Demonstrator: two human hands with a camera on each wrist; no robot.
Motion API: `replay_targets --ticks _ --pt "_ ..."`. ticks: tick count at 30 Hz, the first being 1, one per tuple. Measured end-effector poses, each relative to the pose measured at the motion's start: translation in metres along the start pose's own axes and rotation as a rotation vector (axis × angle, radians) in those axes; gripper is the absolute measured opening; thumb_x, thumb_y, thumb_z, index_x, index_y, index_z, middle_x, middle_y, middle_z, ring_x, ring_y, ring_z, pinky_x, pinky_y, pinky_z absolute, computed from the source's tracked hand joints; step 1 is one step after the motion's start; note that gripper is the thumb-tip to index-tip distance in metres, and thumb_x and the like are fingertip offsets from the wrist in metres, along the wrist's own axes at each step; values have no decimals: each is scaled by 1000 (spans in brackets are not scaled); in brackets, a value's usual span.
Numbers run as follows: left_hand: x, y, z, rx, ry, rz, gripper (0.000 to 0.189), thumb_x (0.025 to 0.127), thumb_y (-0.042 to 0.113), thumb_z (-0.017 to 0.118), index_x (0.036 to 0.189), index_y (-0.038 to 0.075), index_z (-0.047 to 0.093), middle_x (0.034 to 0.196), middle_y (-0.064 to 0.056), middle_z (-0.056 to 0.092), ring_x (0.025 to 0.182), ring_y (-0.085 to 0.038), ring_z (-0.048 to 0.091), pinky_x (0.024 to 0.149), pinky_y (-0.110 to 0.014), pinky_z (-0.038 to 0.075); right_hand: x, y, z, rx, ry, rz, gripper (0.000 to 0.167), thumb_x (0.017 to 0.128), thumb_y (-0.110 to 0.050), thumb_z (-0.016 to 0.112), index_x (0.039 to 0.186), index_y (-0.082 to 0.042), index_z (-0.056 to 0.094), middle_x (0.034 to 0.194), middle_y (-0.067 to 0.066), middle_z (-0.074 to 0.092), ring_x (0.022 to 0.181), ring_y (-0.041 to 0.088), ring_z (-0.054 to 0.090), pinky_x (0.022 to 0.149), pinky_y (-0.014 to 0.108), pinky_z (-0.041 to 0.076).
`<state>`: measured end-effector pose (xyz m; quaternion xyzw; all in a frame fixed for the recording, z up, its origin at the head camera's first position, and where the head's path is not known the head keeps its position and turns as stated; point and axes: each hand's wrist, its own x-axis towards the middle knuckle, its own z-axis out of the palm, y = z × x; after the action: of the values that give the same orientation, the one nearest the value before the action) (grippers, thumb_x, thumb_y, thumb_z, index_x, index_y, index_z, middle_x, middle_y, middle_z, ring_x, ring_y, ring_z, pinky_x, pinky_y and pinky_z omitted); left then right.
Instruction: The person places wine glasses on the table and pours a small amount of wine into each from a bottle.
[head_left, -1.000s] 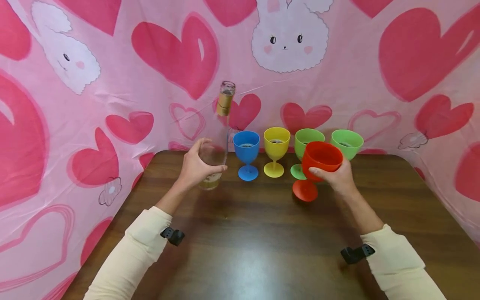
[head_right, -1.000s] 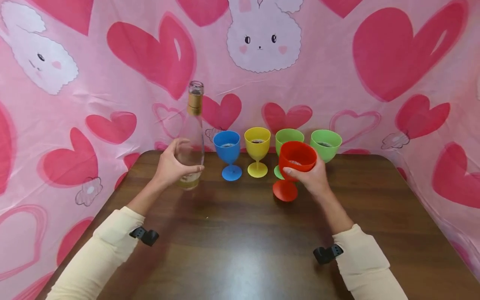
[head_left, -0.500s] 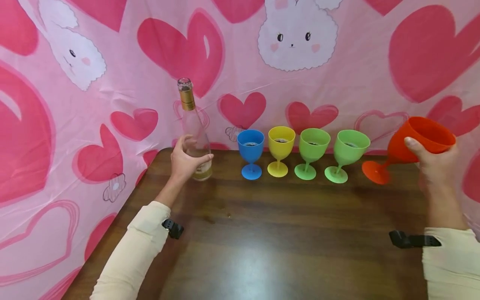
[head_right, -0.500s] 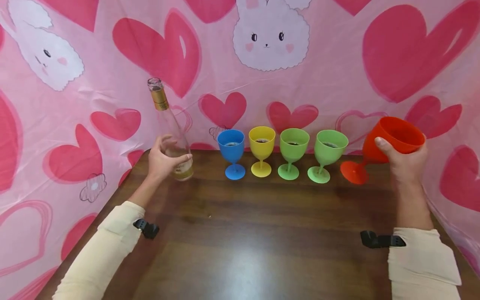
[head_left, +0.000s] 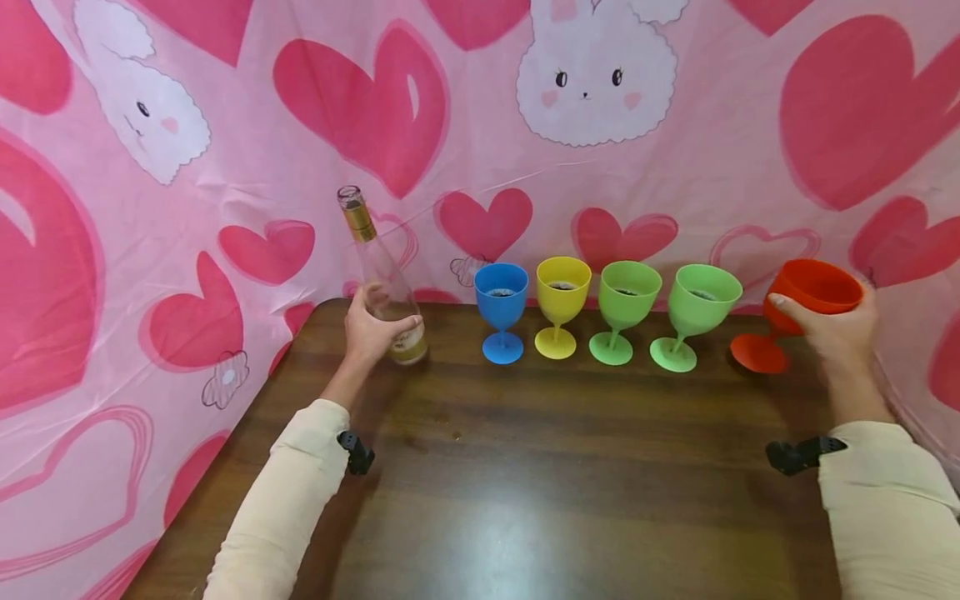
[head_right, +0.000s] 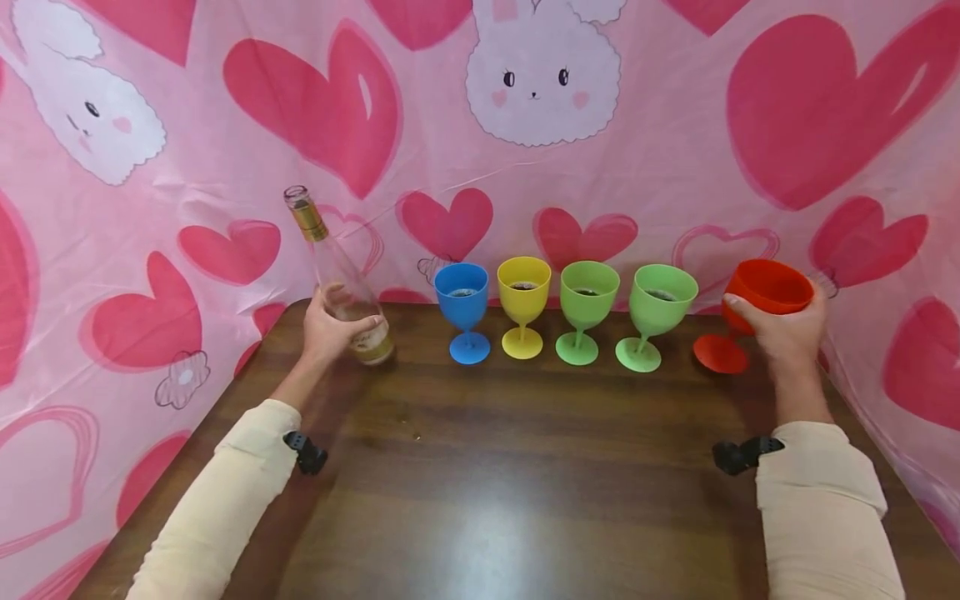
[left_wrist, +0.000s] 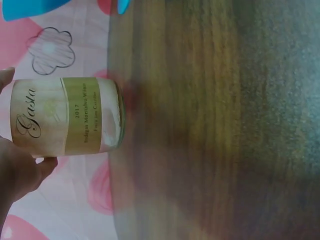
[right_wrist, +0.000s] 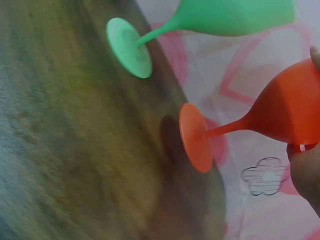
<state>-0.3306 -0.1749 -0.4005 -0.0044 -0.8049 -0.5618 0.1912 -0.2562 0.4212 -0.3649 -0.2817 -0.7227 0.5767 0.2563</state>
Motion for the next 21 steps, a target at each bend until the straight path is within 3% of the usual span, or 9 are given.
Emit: replay_targets --ticks 4,10,16,21 --pt "2 -5 2 4 14 -19 79 67 9 92 134 1 50 135 -23 63 131 -34 60 113 -46 46 -1 9 6 22 14 18 86 83 -21 83 153 -30 33 130 -25 45 116 -4 38 119 21 36" --pt "7 -7 2 6 15 -25 76 68 9 91 131 2 51 132 -22 64 128 -33 59 109 -46 46 0 17 4 139 38 -1 84 82 -11 83 150 -27 35 126 -22 46 115 -3 40 118 20 35" --pt "13 -10 -1 -48 -56 -67 83 72 4 88 142 0 43 141 -25 57 135 -35 54 117 -47 41 5 23 2 -78 -39 -25 87 88 -28 78 156 -27 25 121 -30 39 110 -7 36 116 20 37" --pt "17 -11 -4 -41 -129 -99 90 74 3 86 149 0 36 146 -25 53 139 -37 50 120 -48 38 5 26 -1 -129 -83 -77 86 90 -31 76 157 -25 22 113 -32 37 104 -9 37 103 10 40"
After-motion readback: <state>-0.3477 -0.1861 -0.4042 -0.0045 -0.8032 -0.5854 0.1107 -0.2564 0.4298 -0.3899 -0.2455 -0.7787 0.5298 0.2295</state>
